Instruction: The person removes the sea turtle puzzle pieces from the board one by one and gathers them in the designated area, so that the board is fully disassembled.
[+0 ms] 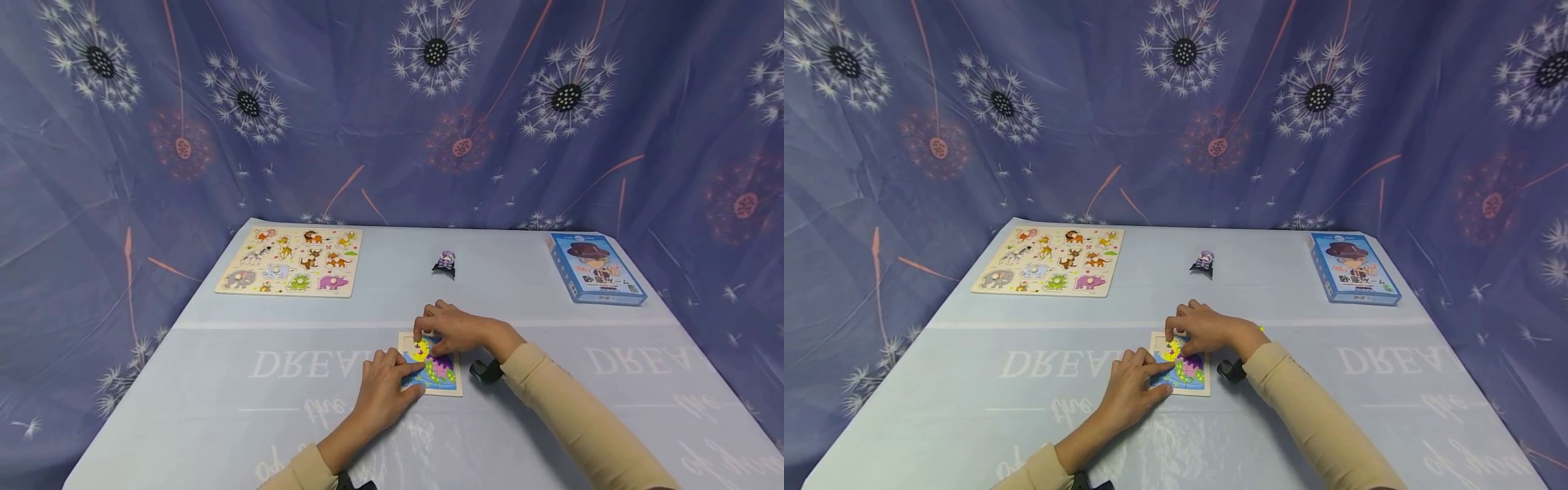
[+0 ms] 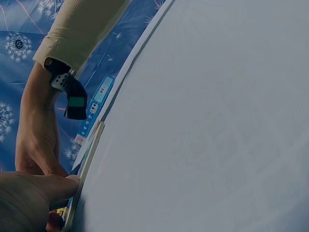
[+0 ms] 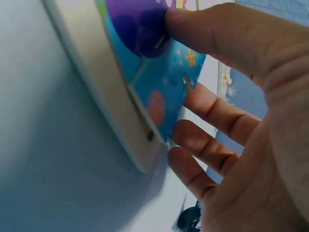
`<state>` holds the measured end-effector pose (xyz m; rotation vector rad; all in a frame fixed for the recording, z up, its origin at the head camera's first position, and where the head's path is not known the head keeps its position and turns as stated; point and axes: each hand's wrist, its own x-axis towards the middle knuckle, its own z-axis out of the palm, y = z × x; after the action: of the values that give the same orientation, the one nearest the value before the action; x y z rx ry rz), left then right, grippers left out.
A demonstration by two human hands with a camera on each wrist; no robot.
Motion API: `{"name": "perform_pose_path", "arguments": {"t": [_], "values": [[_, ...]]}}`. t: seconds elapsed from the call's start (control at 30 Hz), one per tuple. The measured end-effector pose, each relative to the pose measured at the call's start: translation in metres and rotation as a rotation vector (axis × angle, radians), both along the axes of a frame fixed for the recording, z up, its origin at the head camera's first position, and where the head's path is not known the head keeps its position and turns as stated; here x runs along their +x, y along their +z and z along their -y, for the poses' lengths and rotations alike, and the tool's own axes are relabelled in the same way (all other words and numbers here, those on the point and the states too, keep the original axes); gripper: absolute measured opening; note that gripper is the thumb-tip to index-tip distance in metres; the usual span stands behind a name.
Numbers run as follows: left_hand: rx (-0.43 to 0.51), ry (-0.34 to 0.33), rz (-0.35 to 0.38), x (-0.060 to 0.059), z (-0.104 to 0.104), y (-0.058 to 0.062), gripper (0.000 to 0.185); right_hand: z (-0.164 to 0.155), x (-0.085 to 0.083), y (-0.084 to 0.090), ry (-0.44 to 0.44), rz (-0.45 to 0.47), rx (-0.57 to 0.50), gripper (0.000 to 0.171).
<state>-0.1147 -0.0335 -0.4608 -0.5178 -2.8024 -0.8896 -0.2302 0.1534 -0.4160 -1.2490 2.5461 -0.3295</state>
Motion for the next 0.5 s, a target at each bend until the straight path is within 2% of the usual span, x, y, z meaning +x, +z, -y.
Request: {"name": "perform_pose_path", "arguments": {"t": [0.13,0.23,0.33,0.5], "values": [[-0.006,-0.003,0.001,0.0,0.0,0.0,0.036,-0.004,0.003,-0.005,-0.049,0.005,-0.038,0.033],[-0.008,-0.005,0.001,0.0,0.0,0.0,0.036,-0.01,0.009,-0.011,-0.12,-0.016,-0.092,0.04],[-0.008,-0.005,0.003,0.0,0.0,-0.001,0.036,-0.016,0.017,-0.019,-0.208,-0.059,-0.156,0.043],[-0.006,-0.001,0.0,0.0,0.0,-0.001,0.037,-0.018,0.031,-0.029,-0.34,-0.159,-0.232,0.038]]}}
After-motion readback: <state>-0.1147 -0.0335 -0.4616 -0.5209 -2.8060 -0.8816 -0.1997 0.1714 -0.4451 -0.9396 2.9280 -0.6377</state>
